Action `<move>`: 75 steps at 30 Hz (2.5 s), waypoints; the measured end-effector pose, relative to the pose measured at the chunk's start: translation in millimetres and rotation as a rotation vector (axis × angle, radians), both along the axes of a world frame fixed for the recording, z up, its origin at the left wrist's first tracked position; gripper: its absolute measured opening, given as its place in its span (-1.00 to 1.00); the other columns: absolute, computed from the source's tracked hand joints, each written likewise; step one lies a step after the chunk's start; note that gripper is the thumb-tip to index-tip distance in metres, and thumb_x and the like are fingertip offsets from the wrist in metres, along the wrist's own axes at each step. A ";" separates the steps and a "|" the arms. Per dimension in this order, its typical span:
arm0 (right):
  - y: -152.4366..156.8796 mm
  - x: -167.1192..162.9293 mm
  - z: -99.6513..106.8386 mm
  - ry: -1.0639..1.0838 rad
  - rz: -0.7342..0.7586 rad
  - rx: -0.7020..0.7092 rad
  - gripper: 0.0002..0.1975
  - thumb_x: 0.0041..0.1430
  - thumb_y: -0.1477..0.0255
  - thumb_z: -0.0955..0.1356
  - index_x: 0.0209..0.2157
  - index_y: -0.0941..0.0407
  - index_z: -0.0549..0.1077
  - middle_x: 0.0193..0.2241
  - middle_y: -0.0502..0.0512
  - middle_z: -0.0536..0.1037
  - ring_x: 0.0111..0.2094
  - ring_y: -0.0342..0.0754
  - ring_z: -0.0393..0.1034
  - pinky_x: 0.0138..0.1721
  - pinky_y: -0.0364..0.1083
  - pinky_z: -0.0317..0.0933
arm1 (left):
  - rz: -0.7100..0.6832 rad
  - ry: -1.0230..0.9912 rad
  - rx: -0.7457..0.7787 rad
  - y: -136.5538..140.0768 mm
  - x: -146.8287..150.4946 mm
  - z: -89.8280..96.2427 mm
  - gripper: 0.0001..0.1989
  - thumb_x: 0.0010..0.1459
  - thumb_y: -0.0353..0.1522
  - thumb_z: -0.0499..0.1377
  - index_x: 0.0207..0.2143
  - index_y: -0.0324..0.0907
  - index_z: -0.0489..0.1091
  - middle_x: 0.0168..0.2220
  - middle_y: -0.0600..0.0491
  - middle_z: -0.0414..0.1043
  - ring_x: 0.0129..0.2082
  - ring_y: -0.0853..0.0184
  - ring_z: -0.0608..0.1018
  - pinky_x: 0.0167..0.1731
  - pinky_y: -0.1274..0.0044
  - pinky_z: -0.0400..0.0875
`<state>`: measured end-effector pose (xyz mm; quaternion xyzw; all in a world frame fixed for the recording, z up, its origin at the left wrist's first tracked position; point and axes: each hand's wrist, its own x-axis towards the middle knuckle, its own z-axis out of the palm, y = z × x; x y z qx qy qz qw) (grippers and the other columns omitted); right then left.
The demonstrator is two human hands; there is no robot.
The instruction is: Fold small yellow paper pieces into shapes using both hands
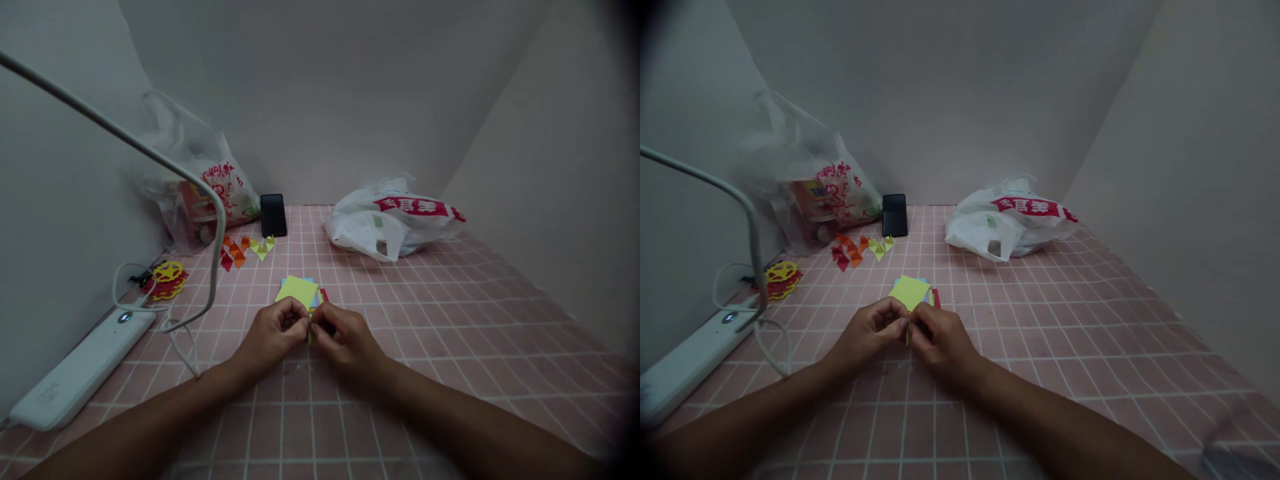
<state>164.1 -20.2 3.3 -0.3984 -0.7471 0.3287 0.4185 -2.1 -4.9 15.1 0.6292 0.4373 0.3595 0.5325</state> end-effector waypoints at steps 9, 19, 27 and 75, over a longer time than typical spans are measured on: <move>2.8 1.1 5.7 0.149 0.029 -0.232 -0.85 0.18 0.45 0.27 -0.48 0.13 0.33 -0.55 -0.06 0.33 -0.51 -0.17 0.19 -0.48 -0.18 0.08 | 0.030 0.053 0.058 -0.8 1.3 -1.2 -0.89 0.03 -0.33 0.15 -0.45 -0.18 0.31 -0.53 0.15 0.28 -0.51 0.41 0.35 -0.47 0.56 0.24; 2.3 0.2 3.5 0.075 -0.030 -0.190 -0.85 0.11 0.49 0.29 -0.53 0.13 0.28 -0.60 -0.08 0.28 -0.54 -0.19 0.12 -0.51 -0.18 0.00 | 0.013 0.167 0.131 -2.6 0.3 -1.6 -0.91 0.07 -0.35 0.14 -0.44 -0.19 0.32 -0.54 0.15 0.30 -0.52 0.41 0.35 -0.49 0.57 0.22; 2.0 0.3 5.7 0.110 -0.066 -0.227 -0.84 0.10 0.47 0.31 -0.55 0.13 0.30 -0.60 -0.07 0.29 -0.54 -0.18 0.13 -0.52 -0.17 0.01 | -0.056 0.085 0.115 -2.4 -2.0 -0.4 -0.89 0.16 -0.35 0.13 -0.37 -0.21 0.36 -0.46 0.10 0.37 -0.45 0.38 0.40 -0.40 0.54 0.28; 5.5 0.3 2.9 0.293 0.078 -0.409 -0.78 0.18 0.30 0.34 -0.44 0.15 0.36 -0.52 -0.03 0.32 -0.49 -0.17 0.13 -0.48 -0.15 0.02 | -0.013 -0.163 -0.090 8.6 -3.5 0.9 -0.84 -0.01 -0.32 0.26 -0.46 -0.23 0.36 -0.50 0.15 0.34 -0.49 0.44 0.37 -0.44 0.58 0.25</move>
